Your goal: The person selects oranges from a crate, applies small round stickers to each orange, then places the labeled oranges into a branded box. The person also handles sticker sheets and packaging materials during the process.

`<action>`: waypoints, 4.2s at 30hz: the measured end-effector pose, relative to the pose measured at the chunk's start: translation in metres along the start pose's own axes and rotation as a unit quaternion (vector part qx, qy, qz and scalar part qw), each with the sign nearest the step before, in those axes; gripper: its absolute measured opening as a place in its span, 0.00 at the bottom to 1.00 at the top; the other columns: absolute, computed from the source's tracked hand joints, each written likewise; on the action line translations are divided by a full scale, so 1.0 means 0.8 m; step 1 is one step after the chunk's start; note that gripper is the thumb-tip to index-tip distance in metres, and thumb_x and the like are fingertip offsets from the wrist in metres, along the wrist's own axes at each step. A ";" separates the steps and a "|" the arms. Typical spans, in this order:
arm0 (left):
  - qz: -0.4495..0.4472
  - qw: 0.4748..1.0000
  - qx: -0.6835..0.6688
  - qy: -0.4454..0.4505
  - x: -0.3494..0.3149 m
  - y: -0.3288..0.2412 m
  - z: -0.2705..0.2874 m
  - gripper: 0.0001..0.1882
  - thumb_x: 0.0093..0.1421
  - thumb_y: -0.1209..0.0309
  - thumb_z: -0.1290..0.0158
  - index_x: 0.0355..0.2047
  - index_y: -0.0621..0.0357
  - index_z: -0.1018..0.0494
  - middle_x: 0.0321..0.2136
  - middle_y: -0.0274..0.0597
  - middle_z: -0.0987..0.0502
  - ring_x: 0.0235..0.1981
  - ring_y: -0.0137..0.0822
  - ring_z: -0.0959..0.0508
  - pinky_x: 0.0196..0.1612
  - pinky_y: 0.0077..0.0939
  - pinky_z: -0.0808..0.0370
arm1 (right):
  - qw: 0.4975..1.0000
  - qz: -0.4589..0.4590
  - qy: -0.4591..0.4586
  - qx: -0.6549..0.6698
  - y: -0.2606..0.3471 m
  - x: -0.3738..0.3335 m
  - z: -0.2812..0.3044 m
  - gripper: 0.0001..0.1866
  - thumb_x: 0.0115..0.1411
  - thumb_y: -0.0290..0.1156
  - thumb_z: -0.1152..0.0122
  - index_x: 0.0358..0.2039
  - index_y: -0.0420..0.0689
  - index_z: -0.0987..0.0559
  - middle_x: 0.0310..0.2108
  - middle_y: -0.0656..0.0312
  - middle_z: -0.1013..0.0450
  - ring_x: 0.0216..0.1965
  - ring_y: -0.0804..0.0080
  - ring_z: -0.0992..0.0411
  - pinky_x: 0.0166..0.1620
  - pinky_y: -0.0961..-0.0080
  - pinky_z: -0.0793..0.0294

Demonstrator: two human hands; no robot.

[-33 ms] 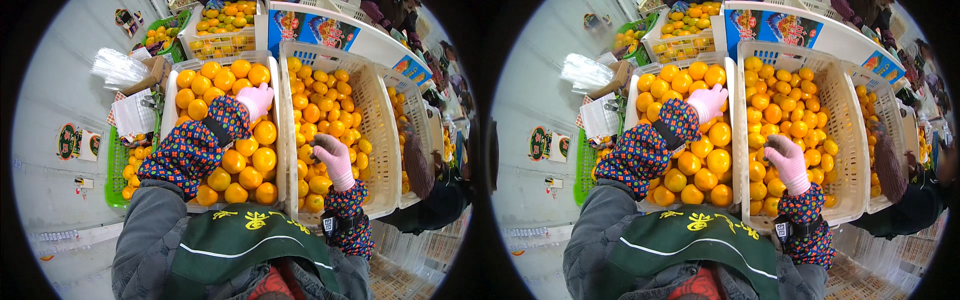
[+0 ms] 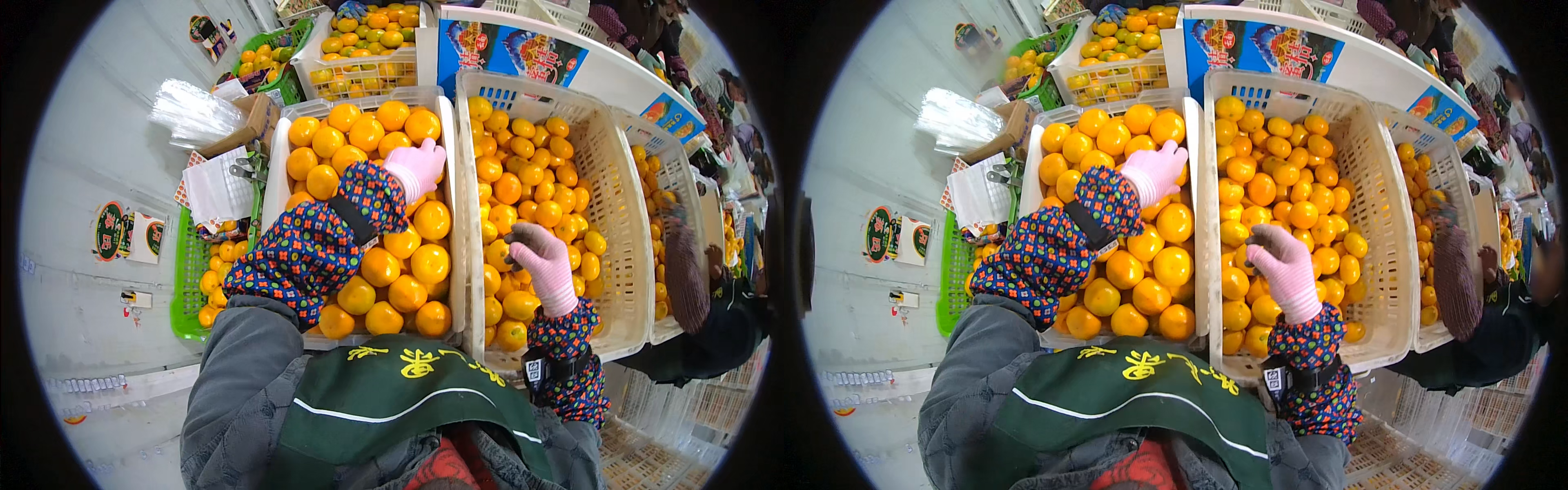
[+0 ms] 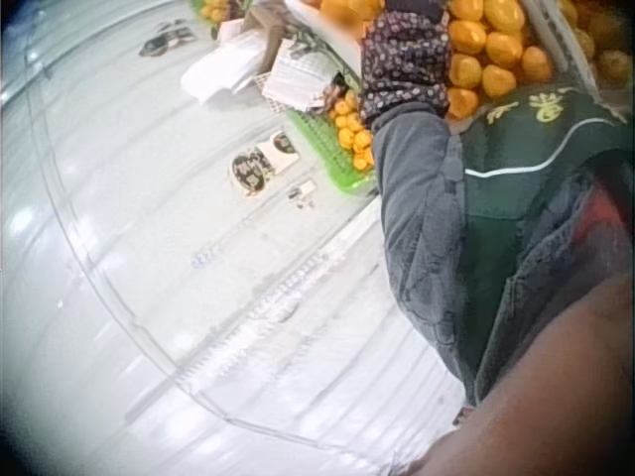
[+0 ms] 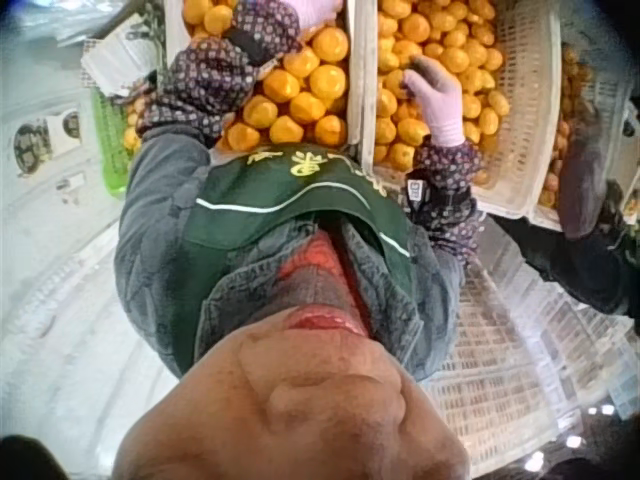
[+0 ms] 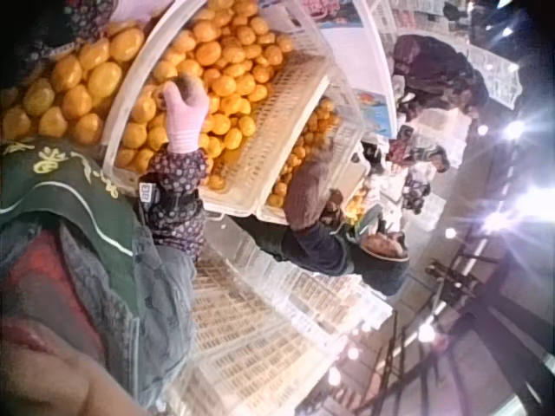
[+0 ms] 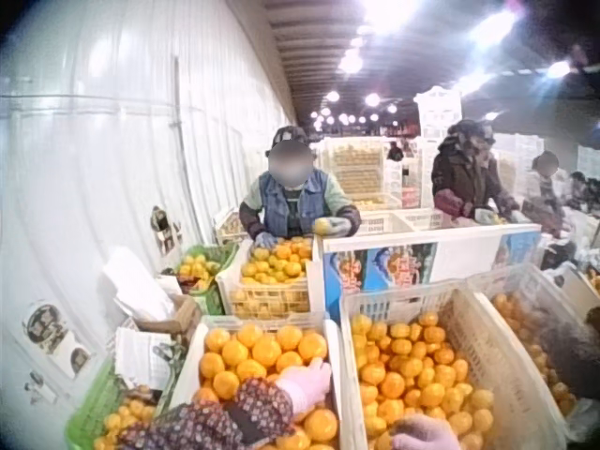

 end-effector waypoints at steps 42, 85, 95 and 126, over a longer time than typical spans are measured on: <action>-0.145 0.541 -0.827 0.044 -0.466 0.027 0.003 0.47 0.67 0.41 0.58 0.66 0.76 0.48 0.65 0.60 0.39 0.65 0.49 0.35 0.68 0.41 0.41 | 0.844 0.255 0.410 -0.232 0.030 -0.105 -0.296 0.12 0.60 0.34 0.38 0.40 0.40 0.21 0.33 0.46 0.25 0.36 0.42 0.26 0.38 0.61 0.25; 0.311 0.836 -0.293 -0.344 -0.534 0.509 -0.063 0.20 0.61 0.67 0.43 0.50 0.69 0.27 0.43 0.53 0.19 0.44 0.42 0.18 0.48 0.31 0.23 | 0.650 0.250 0.374 -0.613 0.005 -0.061 -0.621 0.27 0.52 0.41 0.33 0.47 0.37 0.28 0.40 0.48 0.22 0.38 0.51 0.22 0.40 0.59 0.22; 0.481 0.831 -0.154 -0.235 -0.413 0.628 -0.139 0.22 0.57 0.64 0.40 0.51 0.60 0.24 0.46 0.54 0.22 0.48 0.53 0.22 0.52 0.43 0.25 | 0.988 0.003 -0.008 -0.152 -0.029 -0.196 -0.283 0.20 0.58 0.19 0.41 0.52 0.29 0.27 0.40 0.55 0.22 0.38 0.72 0.22 0.42 0.77 0.23; 0.323 0.777 -0.339 -0.420 -0.419 0.591 -0.038 0.15 0.59 0.75 0.45 0.46 0.71 0.24 0.37 0.46 0.18 0.42 0.39 0.18 0.51 0.33 0.24 | 0.891 0.085 -0.186 -0.405 -0.034 -0.250 -0.262 0.19 0.53 0.32 0.33 0.46 0.43 0.21 0.36 0.51 0.22 0.38 0.52 0.22 0.41 0.64 0.22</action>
Point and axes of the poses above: each hand's wrist, its own x-axis towards the middle knuckle, its own z-axis out of the back of the hand, y = z × x, the point moved 3 cm from there along x, towards the middle knuckle
